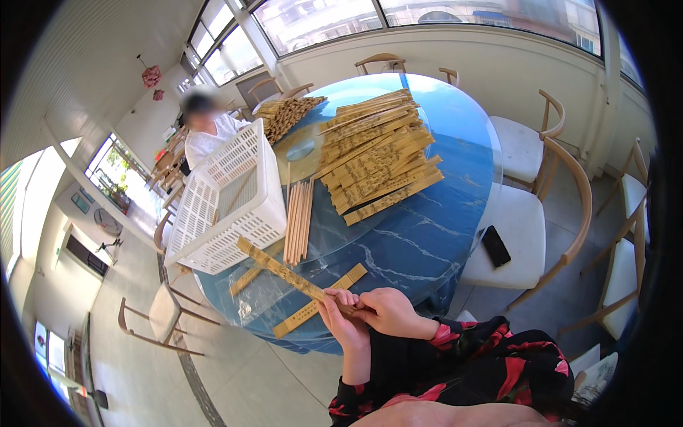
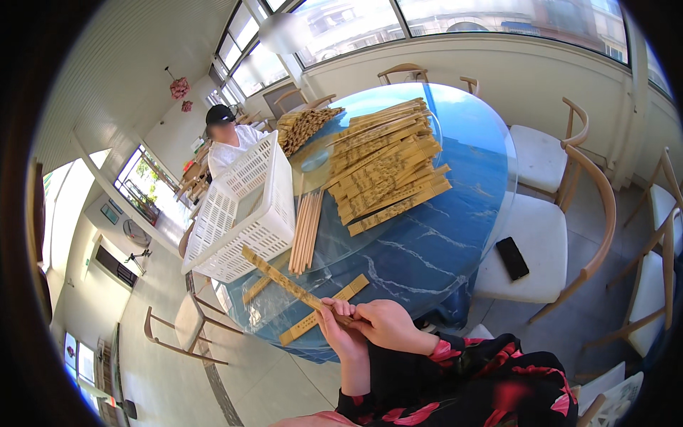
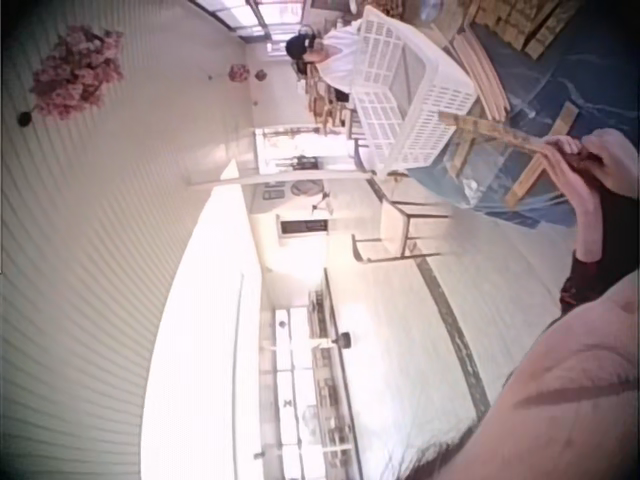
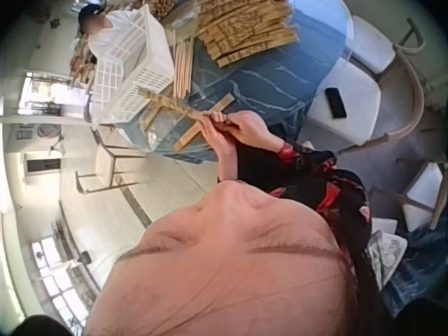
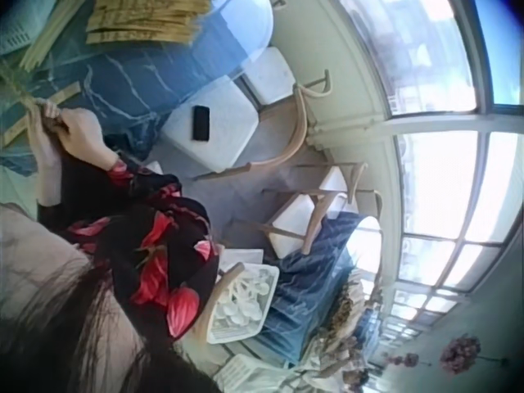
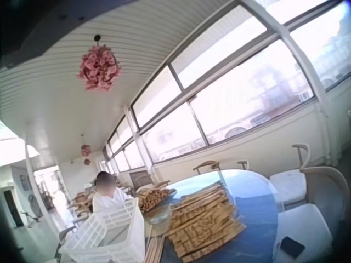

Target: The person inserts thin wooden sticks into pre-cut slots on flat bamboo strips, one at a time, and places the completed units into a white basket. The person repeats this insertion and stacking process throughout the clip.

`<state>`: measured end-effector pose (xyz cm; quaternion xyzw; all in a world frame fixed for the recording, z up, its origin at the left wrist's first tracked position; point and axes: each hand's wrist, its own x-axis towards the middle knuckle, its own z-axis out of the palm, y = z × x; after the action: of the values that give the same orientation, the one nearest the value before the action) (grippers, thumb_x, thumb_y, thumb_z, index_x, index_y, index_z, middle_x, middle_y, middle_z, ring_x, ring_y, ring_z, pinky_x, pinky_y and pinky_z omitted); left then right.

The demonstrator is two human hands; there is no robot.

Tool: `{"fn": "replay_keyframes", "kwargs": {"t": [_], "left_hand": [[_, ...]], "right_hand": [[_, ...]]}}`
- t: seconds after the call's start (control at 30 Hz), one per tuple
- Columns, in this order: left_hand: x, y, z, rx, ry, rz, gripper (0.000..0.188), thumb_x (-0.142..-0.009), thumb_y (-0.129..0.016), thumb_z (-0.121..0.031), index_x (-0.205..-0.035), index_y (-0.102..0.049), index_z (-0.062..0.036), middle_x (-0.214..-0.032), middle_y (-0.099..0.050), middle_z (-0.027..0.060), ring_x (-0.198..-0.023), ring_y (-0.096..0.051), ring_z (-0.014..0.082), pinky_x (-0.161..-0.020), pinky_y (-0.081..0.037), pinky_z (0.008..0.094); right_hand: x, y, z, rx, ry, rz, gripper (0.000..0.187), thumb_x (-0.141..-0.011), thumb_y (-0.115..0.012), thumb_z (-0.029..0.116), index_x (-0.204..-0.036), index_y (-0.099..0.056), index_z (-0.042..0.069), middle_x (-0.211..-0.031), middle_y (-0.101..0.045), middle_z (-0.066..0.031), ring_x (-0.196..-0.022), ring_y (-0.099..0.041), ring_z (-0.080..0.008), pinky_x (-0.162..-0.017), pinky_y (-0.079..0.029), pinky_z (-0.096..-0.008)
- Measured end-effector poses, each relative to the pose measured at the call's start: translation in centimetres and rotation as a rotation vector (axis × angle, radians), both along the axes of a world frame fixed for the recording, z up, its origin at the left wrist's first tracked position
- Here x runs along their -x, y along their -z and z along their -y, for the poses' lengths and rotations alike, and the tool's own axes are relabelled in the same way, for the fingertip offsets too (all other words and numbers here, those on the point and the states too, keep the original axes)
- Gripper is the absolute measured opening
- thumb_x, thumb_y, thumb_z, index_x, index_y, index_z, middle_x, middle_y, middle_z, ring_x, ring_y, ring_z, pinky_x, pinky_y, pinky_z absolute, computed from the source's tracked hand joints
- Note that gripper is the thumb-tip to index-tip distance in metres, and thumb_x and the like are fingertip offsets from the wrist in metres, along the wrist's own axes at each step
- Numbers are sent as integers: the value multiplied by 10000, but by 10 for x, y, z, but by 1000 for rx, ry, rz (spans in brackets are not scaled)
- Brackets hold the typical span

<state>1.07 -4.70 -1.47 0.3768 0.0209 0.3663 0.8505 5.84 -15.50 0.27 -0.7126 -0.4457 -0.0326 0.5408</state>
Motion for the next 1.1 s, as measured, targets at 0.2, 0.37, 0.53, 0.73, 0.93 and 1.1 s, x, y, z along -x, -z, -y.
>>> {"fn": "replay_keyframes", "kwargs": {"t": [0.2, 0.37, 0.53, 0.73, 0.93, 1.1], "left_hand": [[0, 1, -4, -78, 55, -90, 239, -1085, -367, -255, -1153, -467, -49, -1060, -561, 104, -1011, -580, 214, -908, -493, 352], [0, 12, -9, -115, 112, -135, 234, -1075, -402, -215, -1218, -484, -48, -1134, -602, 101, -1048, -612, 202, -919, -500, 349], [-8, 15, 0, -722, -55, -326, 270, -1012, -492, -174, -1227, -551, -22, -1134, -644, 130, -1019, -644, 248, -854, -506, 338], [-4, -1, 14, -1398, -221, -471, 159, -863, -641, -106, -986, -630, -7, -890, -677, 152, -871, -639, 368, -736, -492, 431], [-1, -15, 16, -1251, -88, -483, 73, -873, -680, -104, -875, -643, -41, -744, -625, 80, -702, -606, 265, -628, -462, 361], [-5, -19, 22, -1228, -80, -434, 74, -882, -671, -111, -876, -639, -45, -743, -622, 80, -709, -608, 260, -642, -466, 354]], "right_hand": [[-1, 4, -2, -142, 46, -39, 115, -822, -708, 105, -863, -613, 53, -760, -612, -118, -711, -602, -325, -612, -458, -425], [-9, -9, -2, -259, 248, 101, 164, -817, -693, 19, -959, -613, 35, -891, -620, -95, -808, -600, -271, -689, -486, -353], [-19, -32, -6, -62, 243, 376, 234, -878, -639, 194, -1056, -611, 45, -1007, -640, -113, -957, -608, -317, -842, -489, -402], [-39, -27, 2, 115, 157, 230, 240, -884, -598, 106, -1117, -619, 52, -961, -651, -117, -944, -617, -321, -817, -492, -414], [-151, -48, 1, 368, 547, 814, 474, -870, -572, 111, -1341, -526, 76, -966, -569, -40, -942, -571, -225, -776, -438, -360], [-283, -80, 14, 556, 734, 1034, 501, -910, -600, 211, -1391, -499, 115, -1111, -557, -37, -1088, -515, -222, -876, -397, -422]]}}
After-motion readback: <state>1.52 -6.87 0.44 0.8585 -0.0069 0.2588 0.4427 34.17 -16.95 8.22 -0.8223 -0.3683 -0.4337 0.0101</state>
